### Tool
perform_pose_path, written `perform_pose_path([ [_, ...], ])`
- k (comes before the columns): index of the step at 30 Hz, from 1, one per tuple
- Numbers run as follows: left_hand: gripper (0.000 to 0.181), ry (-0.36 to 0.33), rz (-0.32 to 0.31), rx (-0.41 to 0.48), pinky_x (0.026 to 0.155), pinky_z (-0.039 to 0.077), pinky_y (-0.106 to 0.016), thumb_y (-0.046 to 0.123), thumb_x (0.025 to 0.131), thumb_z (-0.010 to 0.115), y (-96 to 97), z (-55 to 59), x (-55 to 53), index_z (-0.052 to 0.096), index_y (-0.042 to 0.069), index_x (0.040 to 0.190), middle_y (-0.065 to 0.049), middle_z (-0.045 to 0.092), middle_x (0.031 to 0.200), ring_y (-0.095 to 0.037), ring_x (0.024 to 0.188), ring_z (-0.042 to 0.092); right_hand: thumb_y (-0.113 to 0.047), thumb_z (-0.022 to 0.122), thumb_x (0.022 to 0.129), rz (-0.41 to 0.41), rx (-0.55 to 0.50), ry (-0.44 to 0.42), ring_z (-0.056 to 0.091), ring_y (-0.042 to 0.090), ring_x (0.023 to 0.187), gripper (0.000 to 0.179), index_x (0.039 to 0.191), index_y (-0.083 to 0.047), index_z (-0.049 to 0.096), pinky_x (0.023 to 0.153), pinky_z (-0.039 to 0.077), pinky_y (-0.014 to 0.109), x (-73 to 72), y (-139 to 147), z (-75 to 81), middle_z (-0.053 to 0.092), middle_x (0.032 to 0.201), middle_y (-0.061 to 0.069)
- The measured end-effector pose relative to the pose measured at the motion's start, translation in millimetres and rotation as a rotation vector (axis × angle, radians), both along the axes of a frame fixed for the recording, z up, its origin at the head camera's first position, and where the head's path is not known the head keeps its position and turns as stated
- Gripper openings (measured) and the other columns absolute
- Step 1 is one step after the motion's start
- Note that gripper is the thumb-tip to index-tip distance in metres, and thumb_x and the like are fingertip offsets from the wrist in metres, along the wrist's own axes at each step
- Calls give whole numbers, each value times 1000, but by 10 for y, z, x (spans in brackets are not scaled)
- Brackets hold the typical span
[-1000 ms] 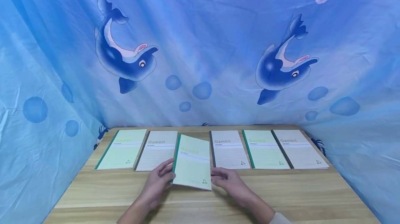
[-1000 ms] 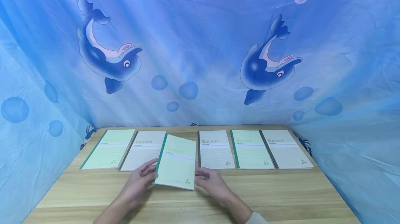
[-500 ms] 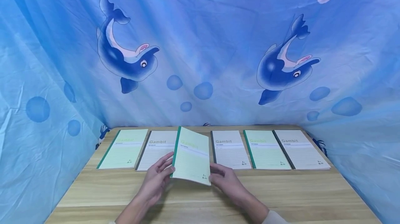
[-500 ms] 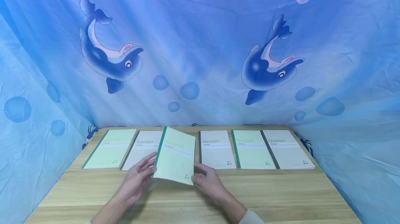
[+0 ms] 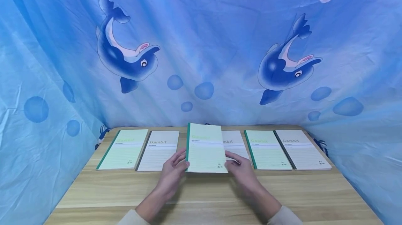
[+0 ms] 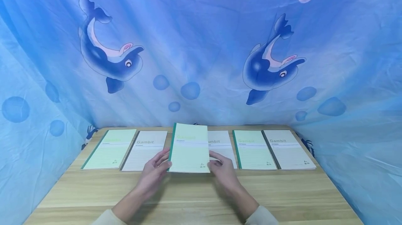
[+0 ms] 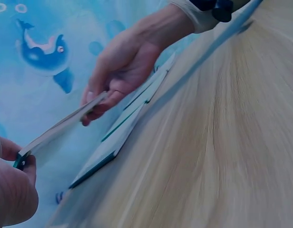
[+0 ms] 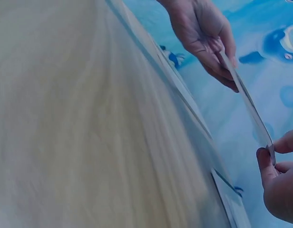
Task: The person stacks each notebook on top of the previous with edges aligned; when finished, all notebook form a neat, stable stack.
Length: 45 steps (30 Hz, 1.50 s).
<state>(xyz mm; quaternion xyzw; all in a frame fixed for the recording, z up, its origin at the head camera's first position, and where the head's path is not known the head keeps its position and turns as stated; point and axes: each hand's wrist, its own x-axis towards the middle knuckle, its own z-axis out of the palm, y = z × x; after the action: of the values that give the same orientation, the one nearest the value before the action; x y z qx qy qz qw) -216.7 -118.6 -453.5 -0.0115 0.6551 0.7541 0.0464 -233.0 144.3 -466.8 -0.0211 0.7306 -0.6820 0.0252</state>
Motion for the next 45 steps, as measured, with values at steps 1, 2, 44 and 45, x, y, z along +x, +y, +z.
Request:
perform_pose_path([
  [1,62,7,-6,4,102,53,-28,6,97,59,53,-16,-22,40,13,156,-15,51,152,-20,126,60,-5,65,97,-10,14,6,66,20,119,47,143,-5,60,88,56,16,-9,44,15,63,143,16],
  [2,62,13,-9,10,103,53,-29,6,97,59,108,-33,-42,40,12,156,-16,51,152,-21,127,59,-4,65,97,-23,26,11,66,20,119,46,143,-4,60,88,56,16,-20,89,28,62,143,16],
  [44,61,151,17,-562,77,56,-26,-1,85,72,1072,-404,-542,54,-9,142,-11,60,107,-18,95,57,-2,59,96,-95,436,16,50,44,141,44,140,5,59,117,44,56,-488,898,-227,58,144,28],
  [45,61,159,14,-571,75,55,-24,-1,85,72,1076,-403,-543,54,-9,143,-11,60,107,-17,95,56,-2,58,96,-97,447,8,50,44,142,45,141,5,58,117,44,56,-486,884,-219,58,145,28],
])
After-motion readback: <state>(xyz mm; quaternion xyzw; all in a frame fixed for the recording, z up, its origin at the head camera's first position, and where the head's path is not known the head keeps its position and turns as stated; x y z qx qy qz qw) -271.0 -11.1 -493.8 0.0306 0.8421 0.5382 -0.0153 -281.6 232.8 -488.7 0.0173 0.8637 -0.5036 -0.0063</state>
